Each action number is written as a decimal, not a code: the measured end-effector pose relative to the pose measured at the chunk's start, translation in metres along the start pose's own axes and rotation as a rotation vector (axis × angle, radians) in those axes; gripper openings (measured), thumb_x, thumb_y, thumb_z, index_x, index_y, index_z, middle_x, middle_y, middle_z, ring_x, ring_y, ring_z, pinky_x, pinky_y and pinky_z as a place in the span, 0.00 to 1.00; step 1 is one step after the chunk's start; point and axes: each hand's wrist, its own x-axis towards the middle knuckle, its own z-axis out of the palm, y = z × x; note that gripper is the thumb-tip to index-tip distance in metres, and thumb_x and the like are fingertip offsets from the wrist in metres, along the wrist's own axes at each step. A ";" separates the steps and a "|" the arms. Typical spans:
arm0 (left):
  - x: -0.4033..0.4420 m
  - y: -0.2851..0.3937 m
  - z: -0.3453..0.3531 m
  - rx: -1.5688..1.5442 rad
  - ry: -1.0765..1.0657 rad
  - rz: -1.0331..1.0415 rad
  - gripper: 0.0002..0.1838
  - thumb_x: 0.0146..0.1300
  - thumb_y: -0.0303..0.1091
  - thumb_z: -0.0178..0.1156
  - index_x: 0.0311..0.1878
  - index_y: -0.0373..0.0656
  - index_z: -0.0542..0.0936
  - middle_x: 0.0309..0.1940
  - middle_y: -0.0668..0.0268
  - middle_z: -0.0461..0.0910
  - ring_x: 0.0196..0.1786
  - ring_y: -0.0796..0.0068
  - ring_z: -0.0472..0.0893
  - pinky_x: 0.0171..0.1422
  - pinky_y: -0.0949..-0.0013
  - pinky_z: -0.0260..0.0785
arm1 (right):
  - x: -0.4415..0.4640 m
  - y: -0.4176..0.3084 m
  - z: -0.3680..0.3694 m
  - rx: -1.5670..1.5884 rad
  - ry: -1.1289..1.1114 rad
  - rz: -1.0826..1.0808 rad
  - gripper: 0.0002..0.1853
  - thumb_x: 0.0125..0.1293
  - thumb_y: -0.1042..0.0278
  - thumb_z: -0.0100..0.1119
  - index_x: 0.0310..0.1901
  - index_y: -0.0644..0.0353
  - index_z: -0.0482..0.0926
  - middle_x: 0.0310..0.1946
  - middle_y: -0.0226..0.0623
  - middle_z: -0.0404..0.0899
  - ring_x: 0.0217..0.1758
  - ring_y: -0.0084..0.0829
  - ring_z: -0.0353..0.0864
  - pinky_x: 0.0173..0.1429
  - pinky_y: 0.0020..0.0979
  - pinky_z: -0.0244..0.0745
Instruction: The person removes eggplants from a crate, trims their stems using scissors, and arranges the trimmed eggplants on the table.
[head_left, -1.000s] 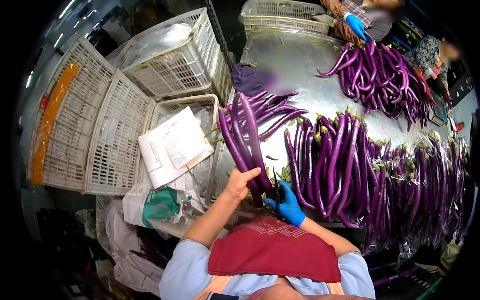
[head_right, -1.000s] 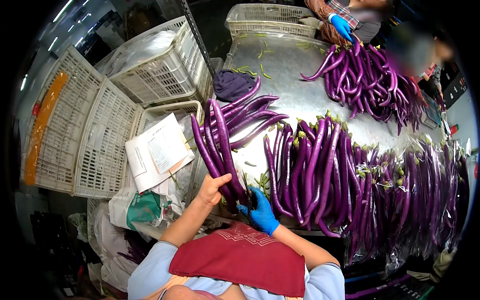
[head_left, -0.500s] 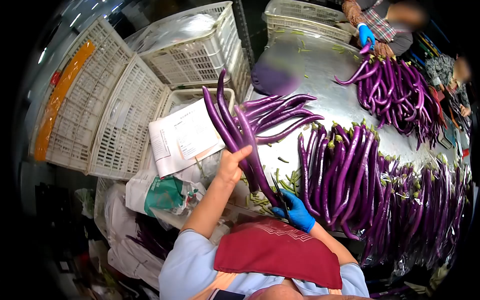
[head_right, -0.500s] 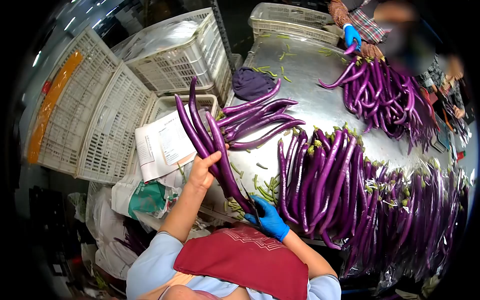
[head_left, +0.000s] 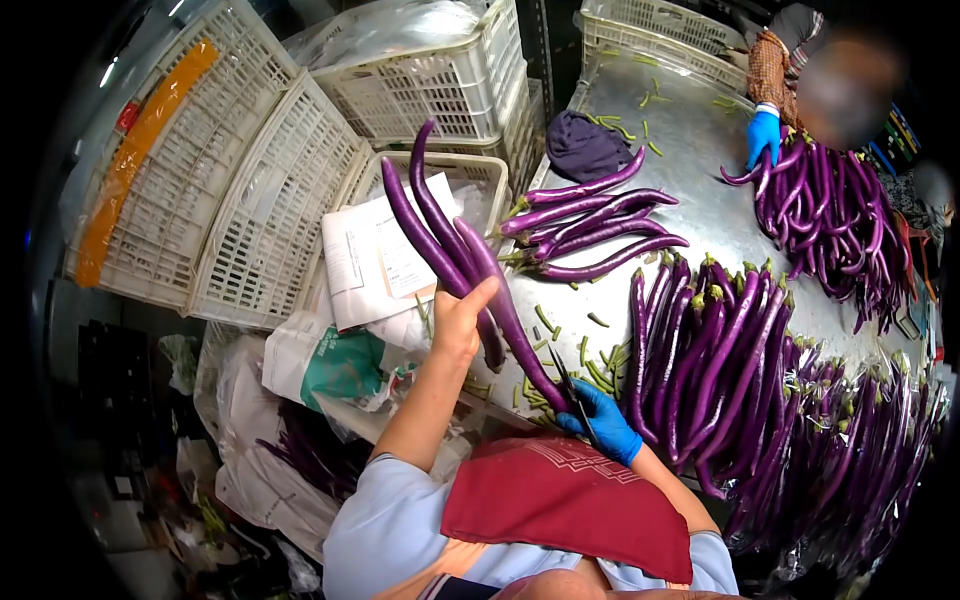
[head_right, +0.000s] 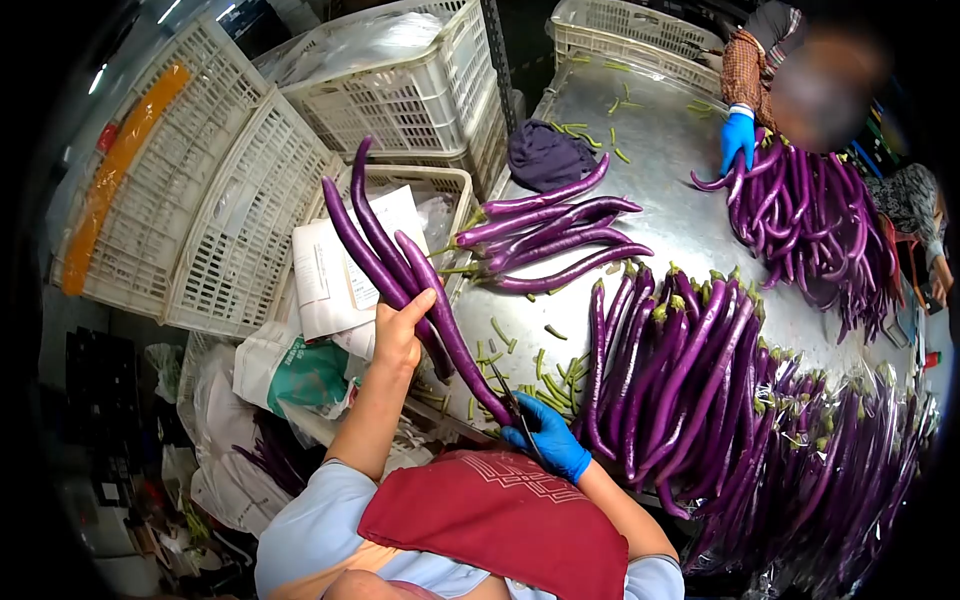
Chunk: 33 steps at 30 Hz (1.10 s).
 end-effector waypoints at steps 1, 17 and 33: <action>-0.001 -0.001 -0.001 -0.003 -0.006 0.007 0.18 0.51 0.20 0.61 0.48 0.38 0.74 0.42 0.64 0.78 0.44 0.73 0.77 0.51 0.70 0.70 | 0.001 0.000 0.000 -0.009 -0.001 -0.010 0.32 0.57 0.74 0.63 0.62 0.66 0.60 0.56 0.36 0.68 0.56 0.24 0.68 0.60 0.25 0.65; -0.001 -0.023 0.001 -0.033 -0.092 -0.203 0.21 0.51 0.19 0.60 0.50 0.39 0.71 0.40 0.67 0.75 0.43 0.76 0.75 0.50 0.72 0.68 | 0.017 0.024 0.000 0.002 0.086 -0.133 0.31 0.56 0.78 0.63 0.62 0.66 0.62 0.55 0.33 0.69 0.55 0.22 0.67 0.59 0.24 0.64; 0.002 -0.039 0.047 -0.048 -0.281 -0.236 0.18 0.55 0.22 0.60 0.50 0.36 0.71 0.40 0.66 0.75 0.41 0.77 0.75 0.50 0.73 0.68 | 0.041 -0.029 0.012 0.318 0.259 -0.112 0.26 0.59 0.76 0.60 0.59 0.58 0.63 0.40 0.30 0.74 0.40 0.20 0.73 0.45 0.23 0.70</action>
